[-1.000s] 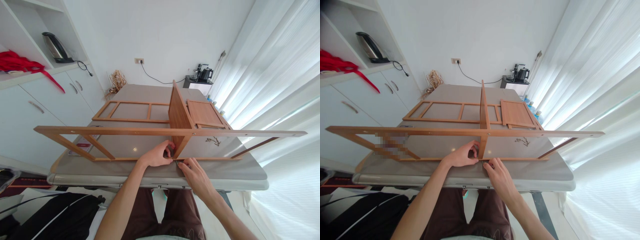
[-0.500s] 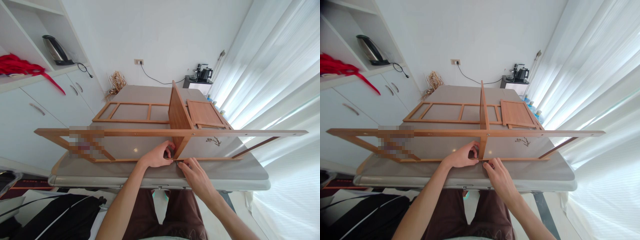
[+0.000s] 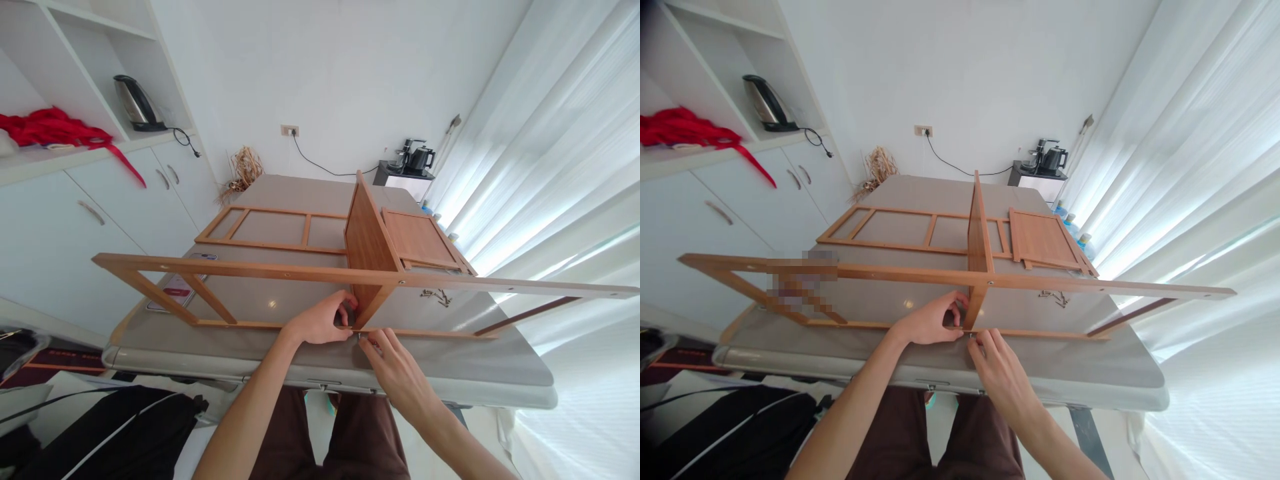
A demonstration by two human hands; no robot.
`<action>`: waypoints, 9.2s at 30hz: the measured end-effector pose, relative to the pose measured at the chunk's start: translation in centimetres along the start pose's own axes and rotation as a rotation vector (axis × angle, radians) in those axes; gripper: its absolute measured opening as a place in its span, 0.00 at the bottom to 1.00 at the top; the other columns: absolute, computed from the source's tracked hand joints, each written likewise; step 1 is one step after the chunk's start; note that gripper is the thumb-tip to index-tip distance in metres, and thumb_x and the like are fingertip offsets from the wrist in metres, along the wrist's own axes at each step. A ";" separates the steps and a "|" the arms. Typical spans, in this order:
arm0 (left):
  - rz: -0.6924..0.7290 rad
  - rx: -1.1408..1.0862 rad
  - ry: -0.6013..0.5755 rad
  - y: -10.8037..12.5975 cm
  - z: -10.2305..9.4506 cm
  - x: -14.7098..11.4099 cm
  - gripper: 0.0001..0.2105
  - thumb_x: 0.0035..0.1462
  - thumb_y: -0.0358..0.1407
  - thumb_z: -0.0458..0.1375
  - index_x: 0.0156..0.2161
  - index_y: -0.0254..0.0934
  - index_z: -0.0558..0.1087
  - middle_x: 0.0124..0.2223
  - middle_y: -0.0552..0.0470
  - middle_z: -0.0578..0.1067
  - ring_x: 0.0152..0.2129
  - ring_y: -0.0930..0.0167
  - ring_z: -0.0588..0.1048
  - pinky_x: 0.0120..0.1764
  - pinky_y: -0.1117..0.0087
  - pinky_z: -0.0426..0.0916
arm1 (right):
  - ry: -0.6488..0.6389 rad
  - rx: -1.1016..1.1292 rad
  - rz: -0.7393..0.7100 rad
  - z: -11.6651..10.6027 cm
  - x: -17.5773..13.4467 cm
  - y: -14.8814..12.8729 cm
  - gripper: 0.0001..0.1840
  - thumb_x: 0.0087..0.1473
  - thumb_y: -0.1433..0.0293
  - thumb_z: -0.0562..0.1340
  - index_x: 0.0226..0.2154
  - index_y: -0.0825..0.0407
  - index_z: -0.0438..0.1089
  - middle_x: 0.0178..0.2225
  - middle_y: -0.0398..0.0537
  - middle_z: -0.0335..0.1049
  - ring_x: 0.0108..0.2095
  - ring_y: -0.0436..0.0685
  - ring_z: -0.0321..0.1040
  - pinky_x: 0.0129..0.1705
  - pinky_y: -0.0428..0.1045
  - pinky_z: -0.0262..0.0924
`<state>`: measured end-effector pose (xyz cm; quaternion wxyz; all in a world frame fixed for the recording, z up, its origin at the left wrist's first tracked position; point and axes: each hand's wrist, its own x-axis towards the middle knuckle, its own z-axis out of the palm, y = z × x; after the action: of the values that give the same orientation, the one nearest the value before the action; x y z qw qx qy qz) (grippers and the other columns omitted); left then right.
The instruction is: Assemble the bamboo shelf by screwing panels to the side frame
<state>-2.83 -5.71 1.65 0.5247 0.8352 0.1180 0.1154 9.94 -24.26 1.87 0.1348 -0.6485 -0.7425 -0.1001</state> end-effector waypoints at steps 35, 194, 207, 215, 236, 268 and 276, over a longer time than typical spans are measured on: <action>0.017 0.005 -0.002 0.3 -0.1 0.1 0.22 0.48 0.30 0.63 0.49 0.38 0.63 0.35 0.56 0.71 0.33 0.71 0.73 0.42 0.66 0.67 | 0.079 -0.053 0.144 0.5 -0.9 0.4 0.11 0.61 0.76 0.56 0.42 0.52 0.72 0.37 0.51 0.69 0.40 0.60 0.65 0.40 0.54 0.59; -0.012 0.044 -0.002 0.8 0.0 0.1 0.21 0.49 0.31 0.62 0.49 0.39 0.63 0.35 0.56 0.71 0.34 0.70 0.73 0.44 0.66 0.67 | 0.131 0.153 0.212 1.1 -1.4 1.1 0.11 0.63 0.77 0.54 0.38 0.51 0.71 0.35 0.48 0.63 0.36 0.55 0.61 0.40 0.51 0.59; -0.011 0.022 -0.010 0.8 0.1 0.3 0.21 0.49 0.29 0.62 0.49 0.39 0.63 0.39 0.54 0.72 0.35 0.71 0.72 0.43 0.67 0.67 | 0.174 0.142 0.225 1.8 -1.7 0.8 0.12 0.60 0.79 0.54 0.40 0.51 0.70 0.37 0.49 0.63 0.38 0.56 0.61 0.40 0.50 0.61; -0.001 0.035 -0.004 0.8 0.1 0.3 0.21 0.49 0.30 0.62 0.48 0.38 0.64 0.38 0.54 0.71 0.34 0.72 0.72 0.44 0.67 0.67 | 0.207 0.075 0.191 2.1 -1.8 0.8 0.12 0.59 0.80 0.55 0.41 0.51 0.70 0.38 0.50 0.64 0.38 0.57 0.61 0.40 0.51 0.61; 0.006 0.011 0.011 0.1 0.1 0.0 0.23 0.48 0.30 0.63 0.49 0.39 0.63 0.34 0.57 0.71 0.33 0.71 0.72 0.42 0.67 0.67 | 0.210 0.051 0.107 1.2 -1.3 0.2 0.17 0.60 0.81 0.51 0.45 0.52 0.70 0.38 0.52 0.65 0.38 0.58 0.62 0.39 0.53 0.62; 0.010 -0.009 0.010 -0.1 -0.1 0.0 0.22 0.47 0.30 0.63 0.49 0.39 0.64 0.35 0.56 0.71 0.33 0.71 0.72 0.42 0.67 0.67 | 0.094 0.036 0.012 0.7 -0.8 1.3 0.16 0.62 0.82 0.48 0.44 0.55 0.68 0.39 0.53 0.63 0.38 0.58 0.60 0.40 0.53 0.63; 0.022 -0.015 0.013 -0.1 -0.1 0.0 0.22 0.48 0.31 0.63 0.49 0.39 0.64 0.36 0.55 0.71 0.32 0.71 0.73 0.42 0.67 0.68 | 0.072 0.092 0.075 1.2 -1.0 1.1 0.13 0.61 0.81 0.53 0.45 0.55 0.67 0.42 0.54 0.63 0.40 0.58 0.60 0.41 0.53 0.63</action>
<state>-2.88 -5.63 1.58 0.5288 0.8317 0.1112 0.1275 11.10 -24.64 0.34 0.1945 -0.6650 -0.7162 -0.0840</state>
